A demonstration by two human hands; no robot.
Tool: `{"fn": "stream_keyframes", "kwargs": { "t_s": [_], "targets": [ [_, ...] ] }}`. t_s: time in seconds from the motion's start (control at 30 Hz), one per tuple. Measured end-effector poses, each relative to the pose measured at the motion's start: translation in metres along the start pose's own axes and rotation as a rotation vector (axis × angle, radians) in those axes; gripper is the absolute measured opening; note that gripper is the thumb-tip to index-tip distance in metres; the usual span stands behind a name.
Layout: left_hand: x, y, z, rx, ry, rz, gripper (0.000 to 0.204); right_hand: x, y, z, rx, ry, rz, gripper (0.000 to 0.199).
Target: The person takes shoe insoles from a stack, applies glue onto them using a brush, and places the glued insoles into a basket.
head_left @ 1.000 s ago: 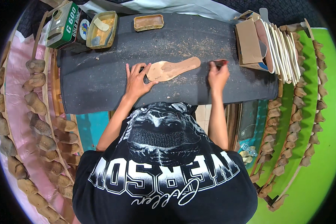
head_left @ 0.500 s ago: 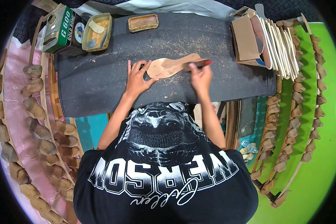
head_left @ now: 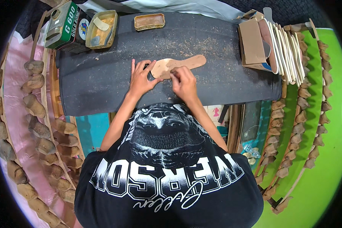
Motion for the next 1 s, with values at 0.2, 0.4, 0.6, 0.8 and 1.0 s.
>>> {"fn": "stream_keyframes", "kwargs": {
  "t_s": [0.2,0.4,0.6,0.8,1.0],
  "targets": [
    [-0.004,0.002,0.001,-0.018,-0.019,-0.016,0.082,-0.058,0.065,-0.023,0.390,0.279,-0.131,0.016],
    [-0.001,0.000,0.002,-0.002,0.007,0.016,0.081,-0.002,0.004,-0.006,0.025,-0.024,0.129,0.025],
    [-0.002,-0.001,0.004,-0.008,0.008,0.038,0.080,0.003,0.026,-0.002,0.473,-0.073,-0.065,0.024],
    [-0.003,-0.001,0.002,-0.019,-0.021,0.019,0.081,-0.057,0.053,-0.026,0.281,0.252,0.074,0.017],
    [0.001,-0.006,0.003,-0.015,-0.009,-0.004,0.083,0.015,-0.022,0.013,-0.010,0.002,-0.039,0.015]
  ]
}}
Point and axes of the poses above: each hand's wrist, its own z-axis away from the middle knuckle, its own x-axis out of the palm, y = z × x, the point moved 2 cm from there along -z, towards the middle knuckle, and after that the axes turned 4 degrees about -y, right-handed, at the moved point
